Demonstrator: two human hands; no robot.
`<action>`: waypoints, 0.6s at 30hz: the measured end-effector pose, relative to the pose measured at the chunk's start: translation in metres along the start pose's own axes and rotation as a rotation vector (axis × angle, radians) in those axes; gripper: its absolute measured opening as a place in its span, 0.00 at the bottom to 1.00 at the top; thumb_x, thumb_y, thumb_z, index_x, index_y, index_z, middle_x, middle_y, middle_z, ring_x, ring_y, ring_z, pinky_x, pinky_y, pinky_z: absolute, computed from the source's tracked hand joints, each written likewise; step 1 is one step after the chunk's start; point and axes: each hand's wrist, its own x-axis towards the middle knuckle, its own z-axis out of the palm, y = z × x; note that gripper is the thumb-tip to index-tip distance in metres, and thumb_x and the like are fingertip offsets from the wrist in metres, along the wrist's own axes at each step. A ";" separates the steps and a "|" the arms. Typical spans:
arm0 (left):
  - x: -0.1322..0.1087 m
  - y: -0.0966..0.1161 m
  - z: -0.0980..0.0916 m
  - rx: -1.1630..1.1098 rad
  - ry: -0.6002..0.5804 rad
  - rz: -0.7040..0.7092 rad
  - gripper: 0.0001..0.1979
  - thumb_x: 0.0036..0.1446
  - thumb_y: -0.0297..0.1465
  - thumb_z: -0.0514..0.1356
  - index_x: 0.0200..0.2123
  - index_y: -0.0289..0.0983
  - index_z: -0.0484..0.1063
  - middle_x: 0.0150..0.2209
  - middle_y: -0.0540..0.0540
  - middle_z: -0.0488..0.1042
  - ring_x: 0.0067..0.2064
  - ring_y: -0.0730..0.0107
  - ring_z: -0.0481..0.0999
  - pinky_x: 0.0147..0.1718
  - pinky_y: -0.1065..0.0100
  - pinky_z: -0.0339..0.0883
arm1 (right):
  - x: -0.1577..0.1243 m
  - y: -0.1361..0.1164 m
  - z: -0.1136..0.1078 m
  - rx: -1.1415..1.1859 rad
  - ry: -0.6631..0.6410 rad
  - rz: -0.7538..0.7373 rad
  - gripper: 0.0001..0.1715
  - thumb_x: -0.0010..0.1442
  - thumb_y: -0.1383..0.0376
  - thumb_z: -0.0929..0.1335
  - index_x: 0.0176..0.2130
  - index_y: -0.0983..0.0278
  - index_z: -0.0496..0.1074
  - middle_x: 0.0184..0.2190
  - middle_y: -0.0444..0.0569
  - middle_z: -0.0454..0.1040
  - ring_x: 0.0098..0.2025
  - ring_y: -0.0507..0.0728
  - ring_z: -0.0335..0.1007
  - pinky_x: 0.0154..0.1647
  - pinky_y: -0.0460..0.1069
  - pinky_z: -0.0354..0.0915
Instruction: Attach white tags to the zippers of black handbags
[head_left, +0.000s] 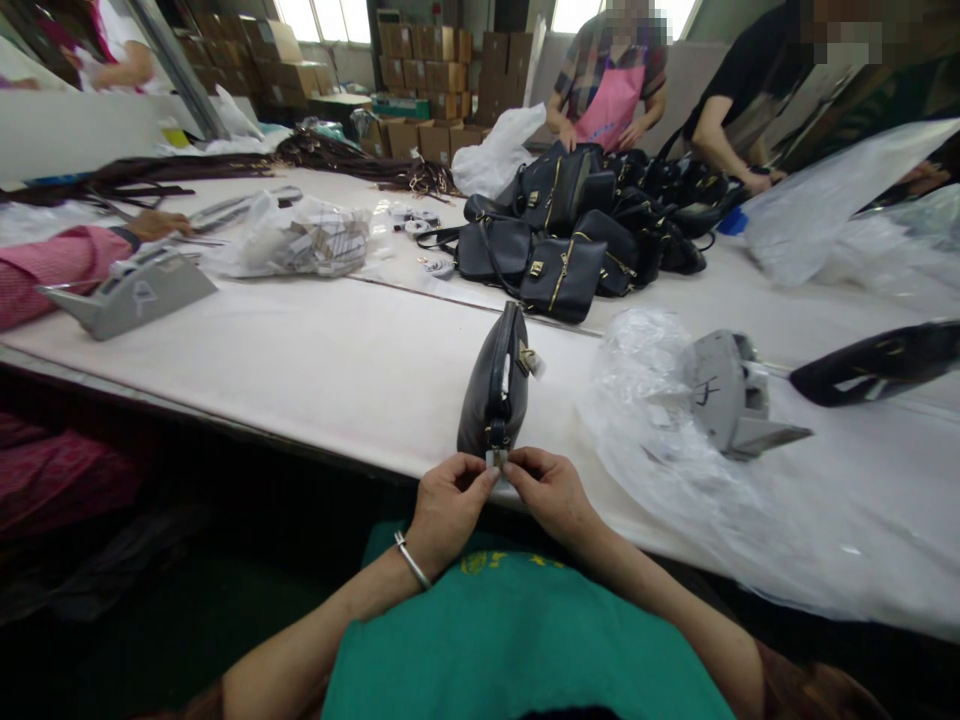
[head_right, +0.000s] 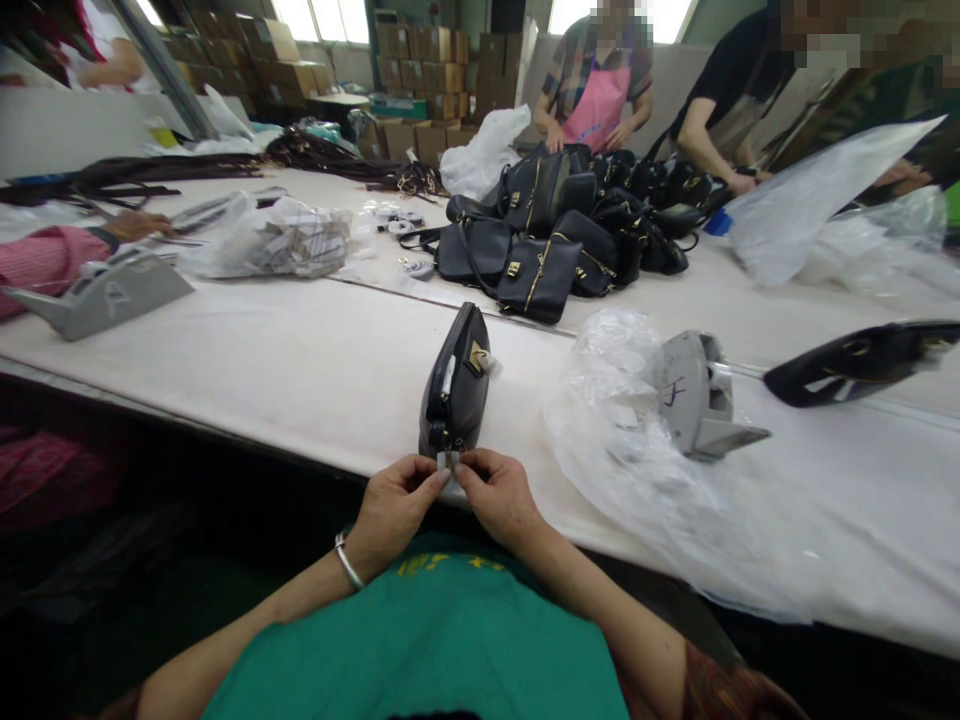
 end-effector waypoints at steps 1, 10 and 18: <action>-0.001 0.000 -0.001 0.088 0.027 0.067 0.11 0.54 0.39 0.64 0.30 0.36 0.77 0.28 0.48 0.75 0.30 0.70 0.70 0.32 0.68 0.64 | 0.000 -0.001 0.001 -0.010 0.007 0.005 0.12 0.55 0.59 0.68 0.33 0.63 0.79 0.28 0.47 0.80 0.31 0.57 0.73 0.35 0.49 0.67; -0.001 0.000 0.000 0.235 0.111 0.252 0.07 0.56 0.35 0.62 0.30 0.38 0.76 0.30 0.47 0.77 0.31 0.68 0.73 0.34 0.67 0.65 | -0.001 -0.010 0.005 -0.099 0.098 -0.054 0.11 0.55 0.60 0.68 0.31 0.62 0.79 0.27 0.46 0.79 0.30 0.56 0.73 0.34 0.49 0.67; 0.000 -0.001 0.001 0.266 0.131 0.362 0.07 0.60 0.33 0.59 0.31 0.37 0.74 0.29 0.48 0.74 0.31 0.70 0.72 0.34 0.68 0.66 | -0.002 -0.015 0.004 -0.063 0.066 -0.067 0.14 0.57 0.59 0.67 0.32 0.64 0.78 0.23 0.47 0.77 0.27 0.55 0.72 0.29 0.48 0.65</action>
